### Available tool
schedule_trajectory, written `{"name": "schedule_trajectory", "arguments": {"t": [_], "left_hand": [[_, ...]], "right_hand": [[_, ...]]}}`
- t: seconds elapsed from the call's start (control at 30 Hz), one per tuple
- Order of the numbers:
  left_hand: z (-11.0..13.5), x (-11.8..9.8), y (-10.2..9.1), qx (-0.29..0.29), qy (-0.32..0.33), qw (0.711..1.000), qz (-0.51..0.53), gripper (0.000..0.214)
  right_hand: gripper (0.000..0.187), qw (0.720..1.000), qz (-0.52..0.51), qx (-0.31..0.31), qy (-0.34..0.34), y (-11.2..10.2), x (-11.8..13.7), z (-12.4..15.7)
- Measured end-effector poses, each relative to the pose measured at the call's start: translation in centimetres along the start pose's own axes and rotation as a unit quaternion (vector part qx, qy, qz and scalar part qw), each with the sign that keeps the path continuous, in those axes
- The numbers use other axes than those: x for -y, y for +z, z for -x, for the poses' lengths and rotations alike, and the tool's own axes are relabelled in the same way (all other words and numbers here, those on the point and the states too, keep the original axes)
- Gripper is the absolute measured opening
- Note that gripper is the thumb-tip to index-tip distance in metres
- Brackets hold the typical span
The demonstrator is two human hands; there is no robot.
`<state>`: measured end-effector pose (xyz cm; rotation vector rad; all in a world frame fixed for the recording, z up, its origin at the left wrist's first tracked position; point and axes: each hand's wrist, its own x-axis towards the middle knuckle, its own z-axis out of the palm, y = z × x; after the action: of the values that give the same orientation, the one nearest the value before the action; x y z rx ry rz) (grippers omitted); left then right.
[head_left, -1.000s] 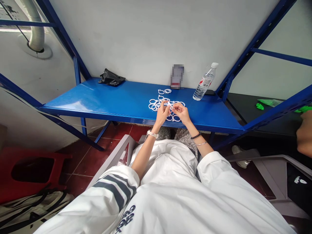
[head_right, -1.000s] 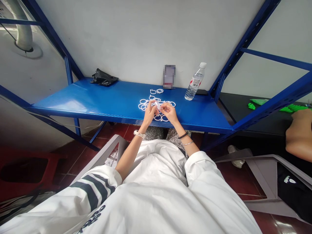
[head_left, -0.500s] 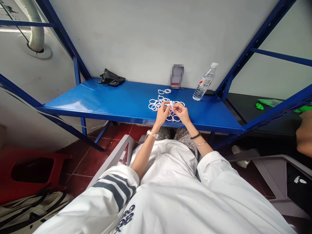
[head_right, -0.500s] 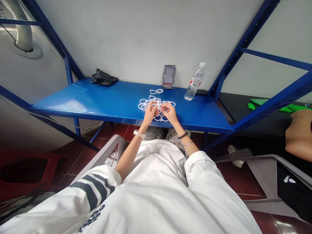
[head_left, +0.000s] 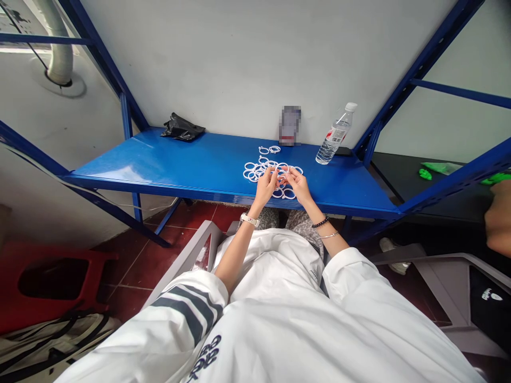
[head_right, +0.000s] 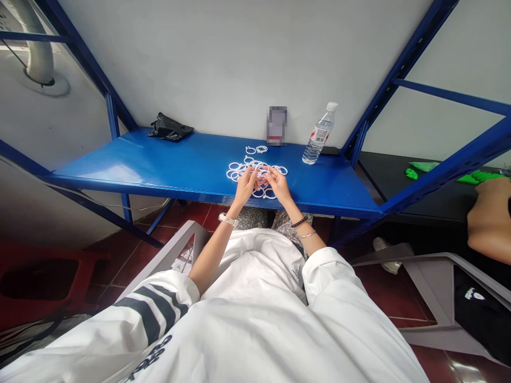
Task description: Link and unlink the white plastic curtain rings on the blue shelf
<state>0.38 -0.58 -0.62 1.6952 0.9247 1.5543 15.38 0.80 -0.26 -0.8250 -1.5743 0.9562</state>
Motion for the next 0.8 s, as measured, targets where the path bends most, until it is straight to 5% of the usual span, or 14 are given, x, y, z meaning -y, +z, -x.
{"name": "schedule_trajectory", "arguments": {"t": [0.17,0.4,0.8], "left_hand": [[0.0,0.3,0.1,-0.009,-0.004,1.000,0.000,0.047],[0.1,0.3,0.0,-0.004,0.003,1.000,-0.007,0.043],[0.1,-0.1,-0.2,0.016,0.018,1.000,0.009,0.042]], "right_hand": [[0.060,1.000,-0.010,-0.005,0.000,0.0,0.3,0.3],[0.041,1.000,-0.016,0.024,-0.003,0.1,0.5,0.2],[0.040,0.997,-0.028,0.058,0.038,0.4,1.3,0.2]]}}
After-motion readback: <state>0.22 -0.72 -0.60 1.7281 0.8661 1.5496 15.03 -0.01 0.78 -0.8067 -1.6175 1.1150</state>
